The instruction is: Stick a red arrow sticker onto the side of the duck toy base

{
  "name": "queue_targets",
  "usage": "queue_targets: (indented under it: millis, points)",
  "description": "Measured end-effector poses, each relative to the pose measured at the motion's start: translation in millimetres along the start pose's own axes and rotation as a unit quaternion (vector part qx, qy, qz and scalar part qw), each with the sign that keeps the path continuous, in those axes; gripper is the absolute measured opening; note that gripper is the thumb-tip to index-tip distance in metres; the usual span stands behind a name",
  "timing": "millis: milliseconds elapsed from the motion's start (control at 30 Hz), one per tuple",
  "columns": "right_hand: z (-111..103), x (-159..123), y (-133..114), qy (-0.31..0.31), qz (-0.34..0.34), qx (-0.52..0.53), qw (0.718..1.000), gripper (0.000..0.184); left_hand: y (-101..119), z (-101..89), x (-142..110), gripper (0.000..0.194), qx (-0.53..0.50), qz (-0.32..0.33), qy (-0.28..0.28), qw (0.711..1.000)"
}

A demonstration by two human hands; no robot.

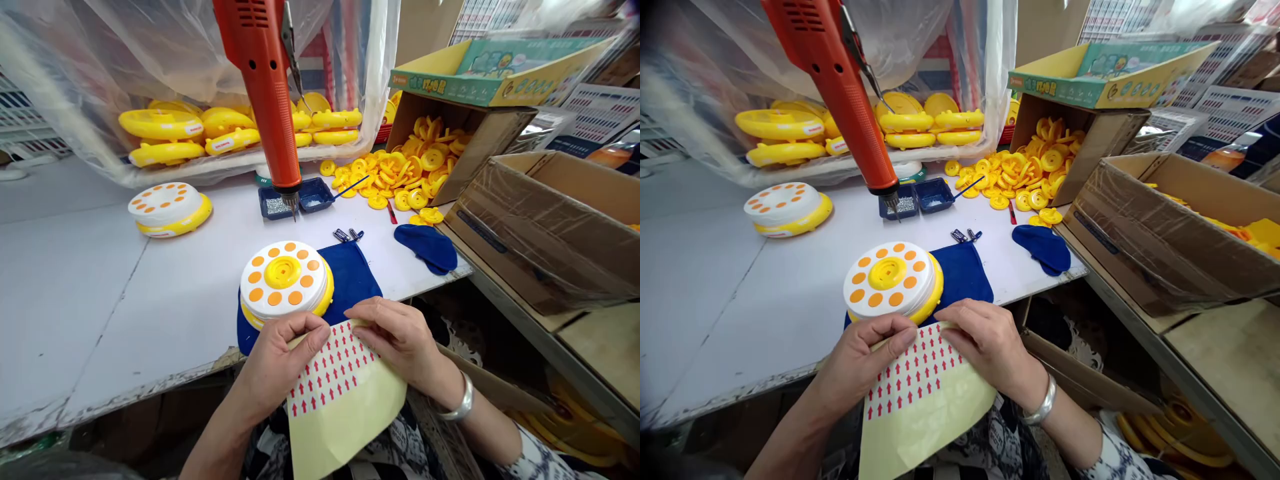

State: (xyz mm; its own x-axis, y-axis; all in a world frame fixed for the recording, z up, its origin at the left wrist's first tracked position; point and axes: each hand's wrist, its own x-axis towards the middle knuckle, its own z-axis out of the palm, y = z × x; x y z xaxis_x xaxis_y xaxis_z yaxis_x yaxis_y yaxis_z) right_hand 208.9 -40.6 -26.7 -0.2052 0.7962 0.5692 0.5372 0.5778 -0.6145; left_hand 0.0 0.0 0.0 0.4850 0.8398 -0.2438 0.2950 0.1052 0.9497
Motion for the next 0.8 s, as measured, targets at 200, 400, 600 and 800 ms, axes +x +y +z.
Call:
queue_targets:
  millis: [200,400,600,800]
  points:
    - [3.2,0.7,0.2,0.020,-0.030,-0.016,0.999,0.012,-3.1,-1.4,-2.2,0.028,-0.018,0.004,0.008,1.000]
    - [6.8,-0.8,0.5,0.042,-0.098,-0.045,0.993,0.018,-7.4,-2.6,-3.1,0.030,-0.058,-0.023,0.000,0.998]
    - [8.7,1.9,-2.3,0.048,-0.092,-0.025,0.994,0.015,-5.4,-3.7,-4.2,0.031,-0.048,-0.023,0.009,0.999]
    - [13.8,4.8,-5.3,0.040,-0.048,0.004,0.998,0.011,-3.0,-2.0,-6.0,0.028,-0.030,-0.007,0.017,0.999]
